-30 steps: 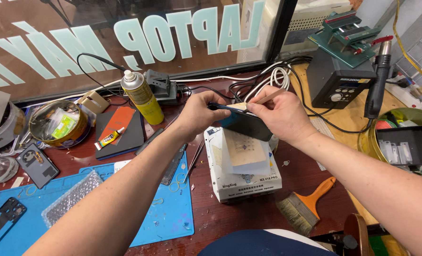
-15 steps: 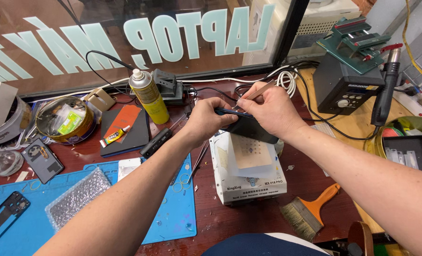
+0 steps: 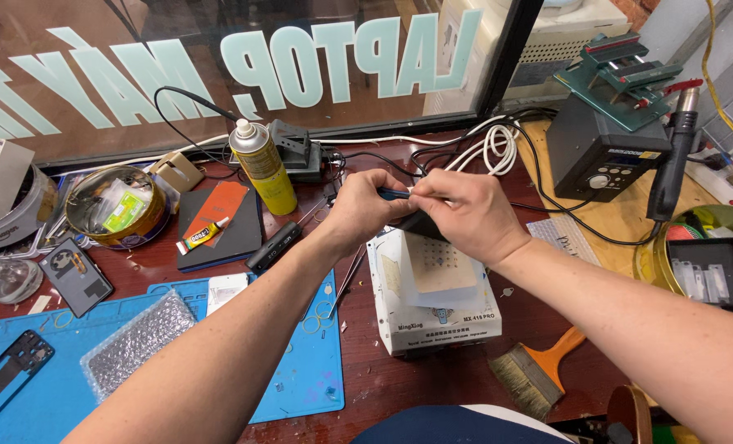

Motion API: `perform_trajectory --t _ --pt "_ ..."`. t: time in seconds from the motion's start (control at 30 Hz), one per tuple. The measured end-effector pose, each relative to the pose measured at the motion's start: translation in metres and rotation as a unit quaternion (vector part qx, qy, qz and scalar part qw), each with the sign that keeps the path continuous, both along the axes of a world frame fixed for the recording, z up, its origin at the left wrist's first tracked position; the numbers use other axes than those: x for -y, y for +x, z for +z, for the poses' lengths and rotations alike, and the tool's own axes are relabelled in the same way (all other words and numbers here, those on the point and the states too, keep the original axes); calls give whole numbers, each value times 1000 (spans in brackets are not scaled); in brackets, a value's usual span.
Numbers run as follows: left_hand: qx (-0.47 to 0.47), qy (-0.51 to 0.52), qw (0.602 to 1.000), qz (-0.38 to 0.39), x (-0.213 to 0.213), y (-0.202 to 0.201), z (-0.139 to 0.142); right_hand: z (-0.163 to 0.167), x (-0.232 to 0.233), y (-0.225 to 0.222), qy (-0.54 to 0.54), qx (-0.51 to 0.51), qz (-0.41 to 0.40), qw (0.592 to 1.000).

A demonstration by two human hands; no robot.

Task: The person uses a metal prying tool to separate the screen from the smartphone chassis, then disconnects the internal ribbon cables. They connect a USB cable to the motherboard to test the device, then disconnect it and continue handling the internal components.

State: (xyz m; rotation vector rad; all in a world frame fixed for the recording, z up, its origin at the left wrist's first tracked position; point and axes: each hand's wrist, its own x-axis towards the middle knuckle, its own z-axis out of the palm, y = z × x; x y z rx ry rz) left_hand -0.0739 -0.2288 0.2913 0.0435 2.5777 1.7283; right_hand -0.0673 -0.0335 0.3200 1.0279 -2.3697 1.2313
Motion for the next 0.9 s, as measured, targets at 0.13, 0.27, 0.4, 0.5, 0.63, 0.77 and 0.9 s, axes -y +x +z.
perform_trajectory --t 0.13,0.27,0.4,0.5,0.63,0.77,0.9 --pt "-11 -16 1000 1 -1 1 2 1 7 9 37 -104 20 994" --pt "1 -21 1000 15 3 7 4 5 19 7 29 26 -48 998" --pt "7 -4 1000 19 3 11 1 12 14 -3 14 48 -20 999" --pt "-72 18 997 6 1 10 -4 8 8 -4 8 78 -21 997" --pt "32 149 988 14 0 8 -13 0 4 -9 -51 136 -37 989" --pt "27 185 982 -8 3 5 -19 0 1 -17 -71 172 -11 982" --pt "28 203 979 -12 4 0 -25 1 3 -15 -91 157 2 983"
